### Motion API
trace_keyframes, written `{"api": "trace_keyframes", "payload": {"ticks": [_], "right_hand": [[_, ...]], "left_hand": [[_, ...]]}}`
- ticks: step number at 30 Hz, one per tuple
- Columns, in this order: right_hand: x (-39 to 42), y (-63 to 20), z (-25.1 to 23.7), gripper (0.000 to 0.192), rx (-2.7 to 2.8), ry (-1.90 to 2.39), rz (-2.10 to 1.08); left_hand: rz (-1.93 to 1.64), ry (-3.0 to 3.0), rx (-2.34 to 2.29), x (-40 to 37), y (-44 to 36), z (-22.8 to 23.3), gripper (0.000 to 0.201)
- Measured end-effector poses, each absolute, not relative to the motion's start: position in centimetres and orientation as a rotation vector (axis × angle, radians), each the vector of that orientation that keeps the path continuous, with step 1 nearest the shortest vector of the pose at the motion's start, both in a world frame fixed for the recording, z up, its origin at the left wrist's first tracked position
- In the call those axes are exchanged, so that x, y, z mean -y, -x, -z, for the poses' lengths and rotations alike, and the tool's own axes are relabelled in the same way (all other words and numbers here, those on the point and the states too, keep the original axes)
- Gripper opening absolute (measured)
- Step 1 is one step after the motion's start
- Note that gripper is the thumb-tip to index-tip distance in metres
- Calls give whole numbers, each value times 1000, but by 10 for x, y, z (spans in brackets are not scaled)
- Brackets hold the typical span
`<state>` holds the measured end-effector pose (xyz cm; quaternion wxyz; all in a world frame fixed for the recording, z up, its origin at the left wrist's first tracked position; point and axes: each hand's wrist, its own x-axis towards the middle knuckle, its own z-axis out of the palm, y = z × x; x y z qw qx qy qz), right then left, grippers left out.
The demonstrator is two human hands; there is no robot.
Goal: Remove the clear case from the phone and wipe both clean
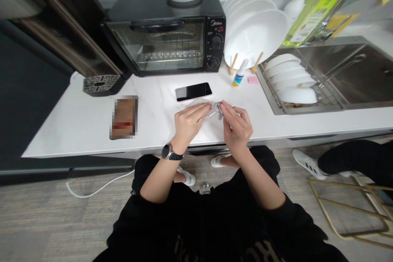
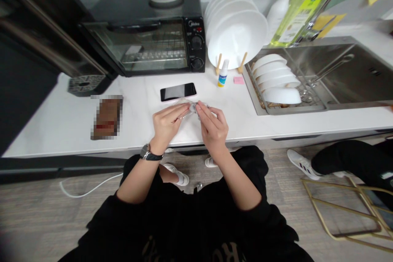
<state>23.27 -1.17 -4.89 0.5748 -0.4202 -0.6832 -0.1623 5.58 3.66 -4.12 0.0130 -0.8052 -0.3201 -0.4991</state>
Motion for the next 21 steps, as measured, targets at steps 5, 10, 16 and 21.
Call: {"api": "trace_keyframes", "payload": {"ticks": [5,10,16,21], "right_hand": [[26,-206,47,63,1629,927,285],[34,-186,43,67,1669,842,265],[29,-201,47,68,1722,850,290],[16,-226,50,66,1649,930,401]], "left_hand": [[1594,2531,976,-35,-54,42,27],[1648,2572,967,-33,-51,43,27],[1620,2591,968,-35,-52,44,31],[1578,2553,951,-36,-55,43,28]]}}
